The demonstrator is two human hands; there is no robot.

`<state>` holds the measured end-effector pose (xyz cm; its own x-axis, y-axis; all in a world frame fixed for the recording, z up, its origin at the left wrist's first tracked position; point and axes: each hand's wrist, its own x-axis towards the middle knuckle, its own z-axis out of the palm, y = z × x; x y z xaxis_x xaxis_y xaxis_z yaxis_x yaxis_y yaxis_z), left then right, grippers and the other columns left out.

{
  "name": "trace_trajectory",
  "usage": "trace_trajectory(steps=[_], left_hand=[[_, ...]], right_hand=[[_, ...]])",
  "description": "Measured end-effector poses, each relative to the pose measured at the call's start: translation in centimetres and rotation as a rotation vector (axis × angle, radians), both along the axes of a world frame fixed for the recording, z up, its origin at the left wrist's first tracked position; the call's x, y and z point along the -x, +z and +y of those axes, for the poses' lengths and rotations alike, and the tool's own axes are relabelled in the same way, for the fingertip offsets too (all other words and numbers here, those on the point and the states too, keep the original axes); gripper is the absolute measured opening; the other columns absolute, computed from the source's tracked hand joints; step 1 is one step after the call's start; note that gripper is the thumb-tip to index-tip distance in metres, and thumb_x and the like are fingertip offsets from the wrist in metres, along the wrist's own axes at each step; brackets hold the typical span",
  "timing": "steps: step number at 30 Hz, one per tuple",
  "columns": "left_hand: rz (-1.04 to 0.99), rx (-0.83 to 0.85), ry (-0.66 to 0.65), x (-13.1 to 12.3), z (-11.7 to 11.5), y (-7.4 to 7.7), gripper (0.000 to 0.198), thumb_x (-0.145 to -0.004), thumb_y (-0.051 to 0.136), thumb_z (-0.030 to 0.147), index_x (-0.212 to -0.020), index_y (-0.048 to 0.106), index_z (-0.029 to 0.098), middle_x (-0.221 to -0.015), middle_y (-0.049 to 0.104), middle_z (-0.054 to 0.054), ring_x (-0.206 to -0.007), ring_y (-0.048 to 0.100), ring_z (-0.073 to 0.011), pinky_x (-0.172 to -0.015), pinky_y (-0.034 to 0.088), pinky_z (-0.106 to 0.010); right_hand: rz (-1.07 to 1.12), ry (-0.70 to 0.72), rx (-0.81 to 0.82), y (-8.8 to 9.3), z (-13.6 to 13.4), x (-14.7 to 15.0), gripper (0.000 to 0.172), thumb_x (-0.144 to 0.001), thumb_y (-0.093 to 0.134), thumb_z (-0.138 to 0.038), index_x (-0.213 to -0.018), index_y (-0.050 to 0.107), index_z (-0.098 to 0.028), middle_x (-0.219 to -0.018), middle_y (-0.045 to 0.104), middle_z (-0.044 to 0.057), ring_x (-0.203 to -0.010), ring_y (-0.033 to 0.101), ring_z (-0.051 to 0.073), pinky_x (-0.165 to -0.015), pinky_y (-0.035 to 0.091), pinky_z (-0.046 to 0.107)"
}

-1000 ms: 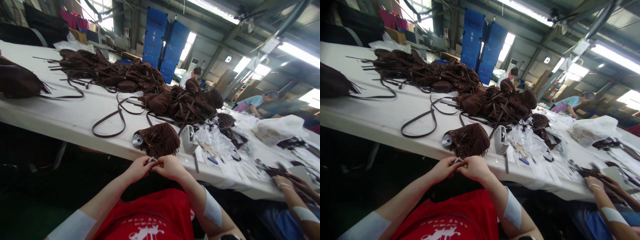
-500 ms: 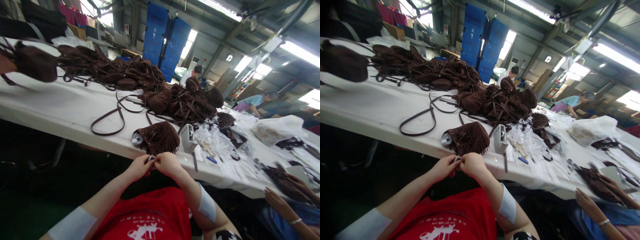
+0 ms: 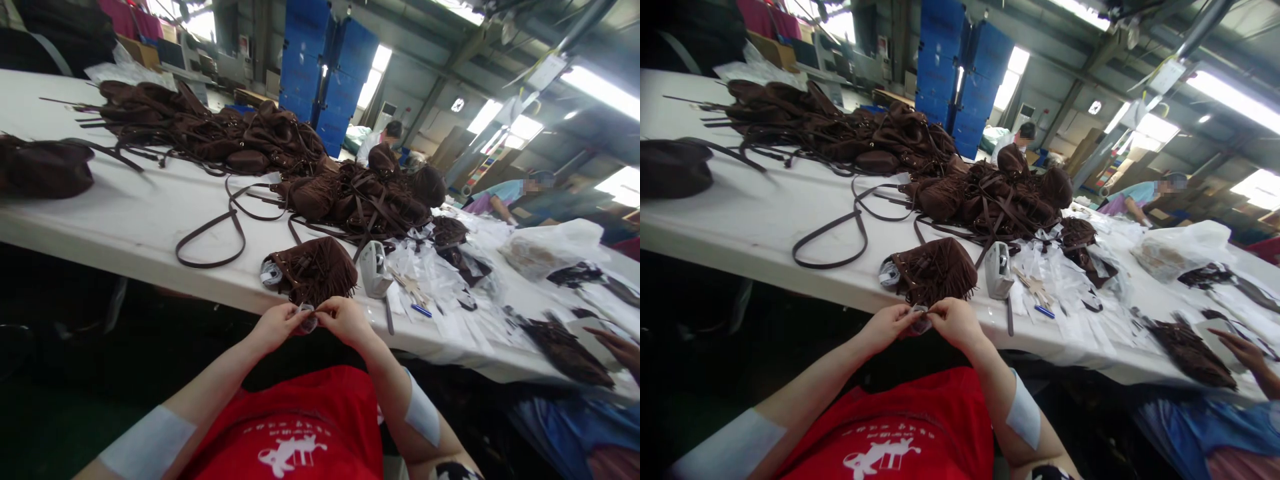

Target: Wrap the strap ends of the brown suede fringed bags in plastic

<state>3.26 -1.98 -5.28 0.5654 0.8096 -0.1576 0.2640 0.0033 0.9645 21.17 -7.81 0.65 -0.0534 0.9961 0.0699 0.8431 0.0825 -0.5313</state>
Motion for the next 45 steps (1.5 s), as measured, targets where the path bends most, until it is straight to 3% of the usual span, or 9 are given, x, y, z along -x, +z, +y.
trace_trajectory(steps=[4, 9, 17, 21, 29, 32, 36, 41, 45], left_hand=[[0.083, -0.048, 0.021, 0.2, 0.1, -0.5, 0.054, -0.077, 0.052, 0.069, -0.079, 0.064, 0.016, -0.06, 0.066, -0.002, -0.053, 0.06, -0.0171, -0.045, 0.037, -0.023], [-0.012, 0.042, 0.054, 0.2, 0.3, -0.2, 0.05, -0.076, 0.058, 0.064, -0.09, 0.064, 0.016, -0.076, 0.072, -0.005, -0.066, 0.068, -0.0206, -0.051, 0.045, -0.024], [-0.042, 0.094, 0.153, 0.2, 0.3, -0.1, 0.039, -0.073, 0.067, 0.053, -0.085, 0.06, 0.017, -0.067, 0.07, -0.004, -0.056, 0.067, -0.0194, -0.048, 0.049, -0.025], [-0.066, 0.077, 0.171, 0.3, 0.3, 0.1, 0.037, -0.074, 0.068, 0.051, -0.086, 0.06, 0.017, -0.071, 0.071, -0.005, -0.058, 0.067, -0.019, -0.049, 0.05, -0.025], [-0.056, 0.091, 0.149, 0.5, 0.3, 1.2, 0.044, -0.074, 0.067, 0.055, -0.093, 0.06, 0.015, -0.074, 0.069, -0.006, -0.062, 0.065, -0.0179, -0.054, 0.051, -0.026], [-0.052, -0.092, 0.119, 1.2, 0.2, 2.0, 0.037, -0.083, 0.057, 0.047, -0.103, 0.06, 0.016, -0.096, 0.07, -0.01, -0.086, 0.066, -0.0219, -0.075, 0.054, -0.033], [-0.039, -0.279, -0.04, 2.2, -0.1, 3.5, 0.033, -0.085, 0.048, 0.023, -0.116, 0.057, 0.019, -0.121, 0.063, -0.01, -0.116, 0.056, -0.0229, -0.105, 0.039, -0.04], [-0.137, -0.121, -0.225, 2.0, -0.4, 4.5, 0.046, -0.084, 0.049, 0.018, -0.129, 0.042, 0.021, -0.116, 0.064, -0.011, -0.106, 0.063, -0.0215, -0.097, 0.047, -0.039], [0.01, -0.42, -0.209, 1.5, 0.4, 4.8, 0.026, -0.082, 0.054, 0.017, -0.108, 0.057, 0.022, -0.118, 0.06, -0.009, -0.106, 0.061, -0.0213, -0.094, 0.049, -0.037]], right_hand=[[0.064, 0.078, -0.084, -0.7, 0.1, 0.2, 0.011, -0.082, 0.061, -0.02, -0.083, 0.072, -0.019, -0.084, 0.068, 0.003, -0.079, 0.062, 0.015, -0.069, 0.044, 0.023], [0.128, 0.145, -0.152, -1.7, -0.6, 1.0, 0.012, -0.087, 0.057, -0.021, -0.085, 0.068, -0.019, -0.084, 0.068, 0.003, -0.079, 0.062, 0.015, -0.071, 0.043, 0.023], [0.03, 0.079, -0.247, -4.2, -2.0, 3.4, 0.005, -0.085, 0.056, -0.016, -0.086, 0.059, -0.019, -0.083, 0.066, 0.003, -0.078, 0.061, 0.017, -0.07, 0.041, 0.027], [0.03, 0.031, -0.284, -5.5, -2.1, 3.9, 0.022, -0.076, 0.068, -0.019, -0.095, 0.057, -0.018, -0.09, 0.066, 0.005, -0.083, 0.061, 0.021, -0.073, 0.043, 0.03], [0.283, -0.05, -0.291, -6.3, -1.3, 3.7, 0.009, -0.076, 0.063, -0.011, -0.078, 0.058, -0.018, -0.075, 0.064, 0.001, -0.07, 0.058, 0.015, -0.066, 0.04, 0.026], [0.471, -0.022, -0.245, -5.7, -0.8, 2.8, 0.008, -0.073, 0.063, -0.01, -0.074, 0.059, -0.017, -0.069, 0.06, -0.003, -0.064, 0.053, 0.011, -0.061, 0.038, 0.022], [0.772, 0.053, -0.089, -4.7, 0.4, 0.7, 0.017, -0.067, 0.072, -0.019, -0.078, 0.06, -0.015, -0.061, 0.049, -0.007, -0.056, 0.044, 0.008, -0.053, 0.034, 0.02], [1.059, 0.116, 0.116, -4.3, 2.4, -2.0, 0.048, -0.056, 0.081, -0.025, -0.094, 0.053, -0.016, -0.069, 0.057, -0.006, -0.058, 0.053, 0.01, -0.053, 0.04, 0.02], [1.062, 0.224, 0.147, -4.1, 3.4, -3.0, 0.042, -0.057, 0.082, -0.027, -0.085, 0.053, -0.016, -0.067, 0.057, -0.005, -0.058, 0.056, 0.01, -0.053, 0.042, 0.02]])
